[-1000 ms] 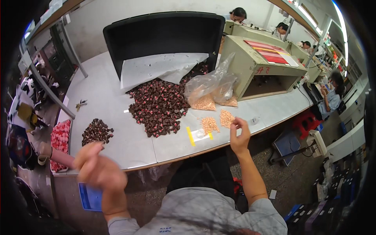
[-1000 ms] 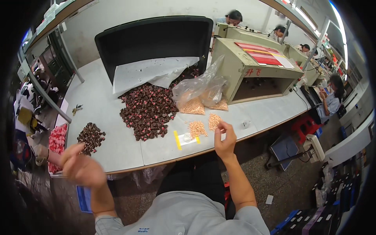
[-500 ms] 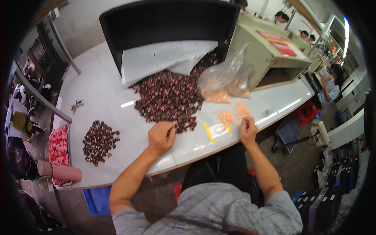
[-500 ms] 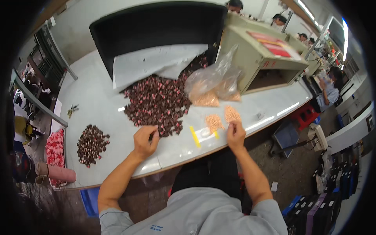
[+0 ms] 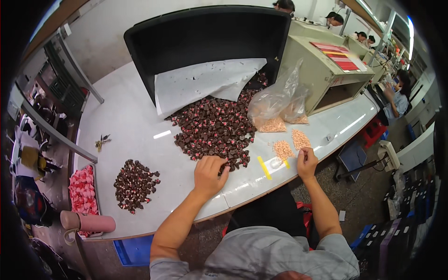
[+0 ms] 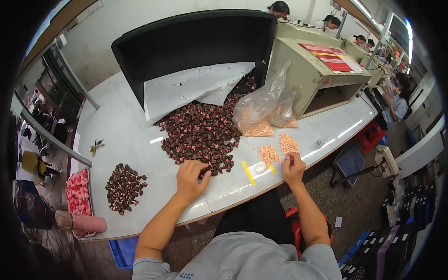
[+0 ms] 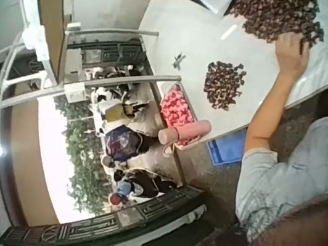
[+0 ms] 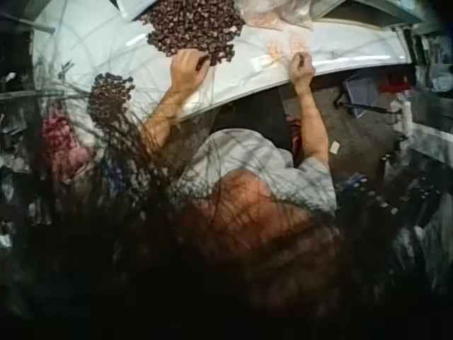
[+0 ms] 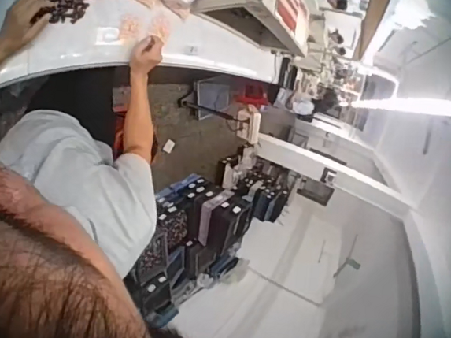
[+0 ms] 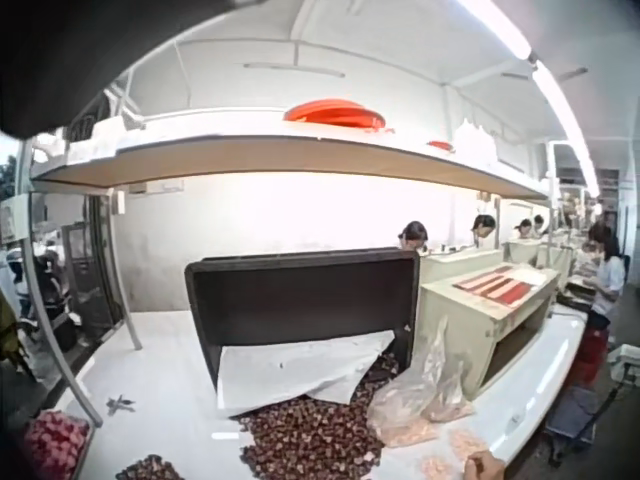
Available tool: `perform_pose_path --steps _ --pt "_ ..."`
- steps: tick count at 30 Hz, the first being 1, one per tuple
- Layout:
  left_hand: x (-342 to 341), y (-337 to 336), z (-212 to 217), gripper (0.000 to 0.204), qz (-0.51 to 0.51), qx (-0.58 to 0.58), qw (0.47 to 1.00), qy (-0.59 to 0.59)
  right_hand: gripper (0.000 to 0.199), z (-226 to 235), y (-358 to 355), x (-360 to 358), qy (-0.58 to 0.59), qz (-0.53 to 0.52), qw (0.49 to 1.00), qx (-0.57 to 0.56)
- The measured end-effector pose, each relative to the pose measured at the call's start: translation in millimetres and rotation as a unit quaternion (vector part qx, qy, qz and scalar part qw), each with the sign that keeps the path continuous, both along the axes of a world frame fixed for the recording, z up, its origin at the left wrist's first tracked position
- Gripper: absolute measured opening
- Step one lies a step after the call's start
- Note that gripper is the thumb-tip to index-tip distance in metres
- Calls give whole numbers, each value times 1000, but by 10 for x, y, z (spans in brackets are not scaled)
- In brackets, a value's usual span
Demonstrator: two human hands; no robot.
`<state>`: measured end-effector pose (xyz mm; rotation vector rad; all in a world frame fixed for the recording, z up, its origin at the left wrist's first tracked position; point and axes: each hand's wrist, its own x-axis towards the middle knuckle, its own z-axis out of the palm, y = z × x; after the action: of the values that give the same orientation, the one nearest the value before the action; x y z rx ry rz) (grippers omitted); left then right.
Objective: The person assembles small items by taking base pieces and attaching small bead components to them by hand, placing the assembled items into a pile on the table.
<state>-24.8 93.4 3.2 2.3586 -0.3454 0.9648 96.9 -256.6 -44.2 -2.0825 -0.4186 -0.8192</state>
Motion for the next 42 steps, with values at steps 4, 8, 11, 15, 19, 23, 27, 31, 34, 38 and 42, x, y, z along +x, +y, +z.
perform_pose_path --steps 4,8,11,15,19,23,27,31,34,38,42 --pt "41 -112 -74 27 20 58 997 55 4 12 -2 4 -2 -7 1000 4" --pt "44 -132 -58 29 54 122 990 51 4 26 28 31 -16 10 1000 -2" --pt "100 -176 -86 28 55 140 988 46 5 22 4 58 -22 27 999 9" --pt "86 -228 -89 26 65 147 986 52 6 32 -70 48 35 45 997 53" --pt "37 -312 -66 25 70 173 981 61 6 63 -196 60 133 97 984 66" --pt "-20 -353 -148 23 84 212 972 49 8 309 -296 3 201 140 964 -100" --pt "-42 -407 -111 21 88 222 969 57 10 448 -310 19 189 163 958 -141" --pt "-50 -431 -97 19 88 248 963 63 11 416 -303 27 183 148 953 -190" --pt "-68 -417 -66 19 89 272 956 61 11 428 -254 -22 186 144 952 -196" --pt "-115 -422 -40 21 79 291 952 61 11 465 -262 -13 223 147 951 -153" --pt "-127 -477 34 22 6 213 975 55 10 561 -257 61 172 183 950 -185"
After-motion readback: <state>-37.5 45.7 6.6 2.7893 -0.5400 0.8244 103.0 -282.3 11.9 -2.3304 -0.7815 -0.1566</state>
